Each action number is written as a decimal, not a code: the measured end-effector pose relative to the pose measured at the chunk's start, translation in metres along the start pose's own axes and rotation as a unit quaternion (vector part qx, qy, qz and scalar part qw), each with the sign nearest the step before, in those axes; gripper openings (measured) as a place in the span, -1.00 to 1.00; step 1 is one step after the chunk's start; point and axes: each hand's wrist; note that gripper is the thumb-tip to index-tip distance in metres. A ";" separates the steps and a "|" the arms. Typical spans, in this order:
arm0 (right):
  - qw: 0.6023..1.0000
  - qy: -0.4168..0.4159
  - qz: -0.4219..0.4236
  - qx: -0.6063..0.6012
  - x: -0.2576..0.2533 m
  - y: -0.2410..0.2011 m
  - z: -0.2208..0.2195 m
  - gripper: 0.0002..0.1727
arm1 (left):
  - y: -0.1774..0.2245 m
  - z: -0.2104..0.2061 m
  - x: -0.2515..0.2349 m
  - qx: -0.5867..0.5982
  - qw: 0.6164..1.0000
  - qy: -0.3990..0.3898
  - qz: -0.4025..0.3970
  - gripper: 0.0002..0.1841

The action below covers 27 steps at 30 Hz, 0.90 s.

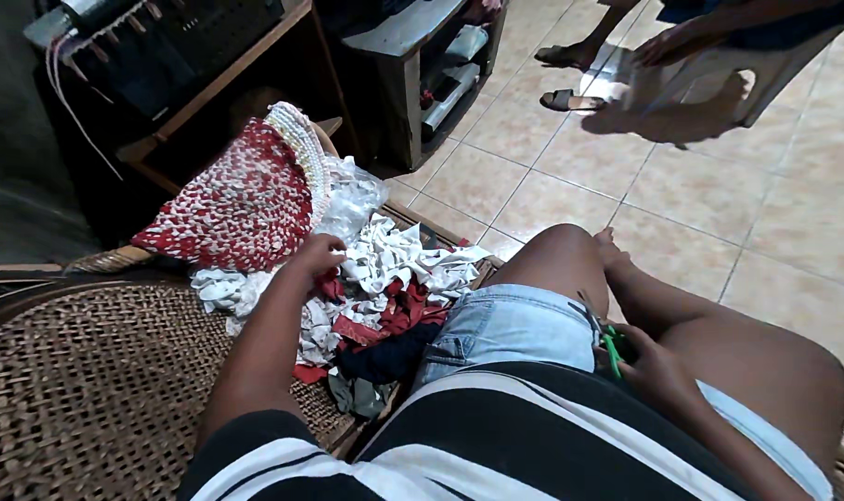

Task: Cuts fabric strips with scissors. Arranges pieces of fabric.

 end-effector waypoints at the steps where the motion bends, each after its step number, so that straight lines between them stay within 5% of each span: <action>1: 1.000 0.002 0.001 -0.001 0.000 0.001 0.000 -0.37 | 0.009 -0.011 -0.003 -0.019 1.000 0.006 -0.019 -0.46; 4: 1.000 0.005 0.003 0.000 0.000 0.001 0.000 -0.37 | 0.022 -0.053 -0.012 -0.094 0.995 0.011 -0.025 0.11; 11: 1.000 0.003 -0.001 0.001 -0.001 0.002 0.000 -0.39 | 0.044 -0.103 -0.022 -0.058 0.996 0.058 0.044 0.23; 14: 1.000 -0.001 -0.010 -0.008 -0.001 -0.003 0.001 -0.40 | 0.056 -0.102 -0.027 -0.053 0.997 0.031 0.049 0.12; 17: 1.000 0.005 -0.003 -0.005 0.001 -0.005 0.002 -0.41 | 0.071 -0.106 -0.009 -0.091 0.996 -0.017 0.005 -0.36; 19: 1.000 0.000 -0.009 0.000 0.000 -0.007 0.002 -0.41 | 0.080 -0.108 0.012 -0.148 0.986 -0.077 -0.006 -0.51; 27: 1.000 -0.011 -0.013 0.004 -0.003 -0.009 0.004 -0.39 | 0.106 -0.056 0.011 -0.276 0.920 -0.278 -0.032 -0.53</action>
Point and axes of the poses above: each hand's wrist, its own x-axis away from the middle knuckle, its own z-axis out of the back of the hand, y = z × x, and after that the axes turned 13 degrees about z, right-handed
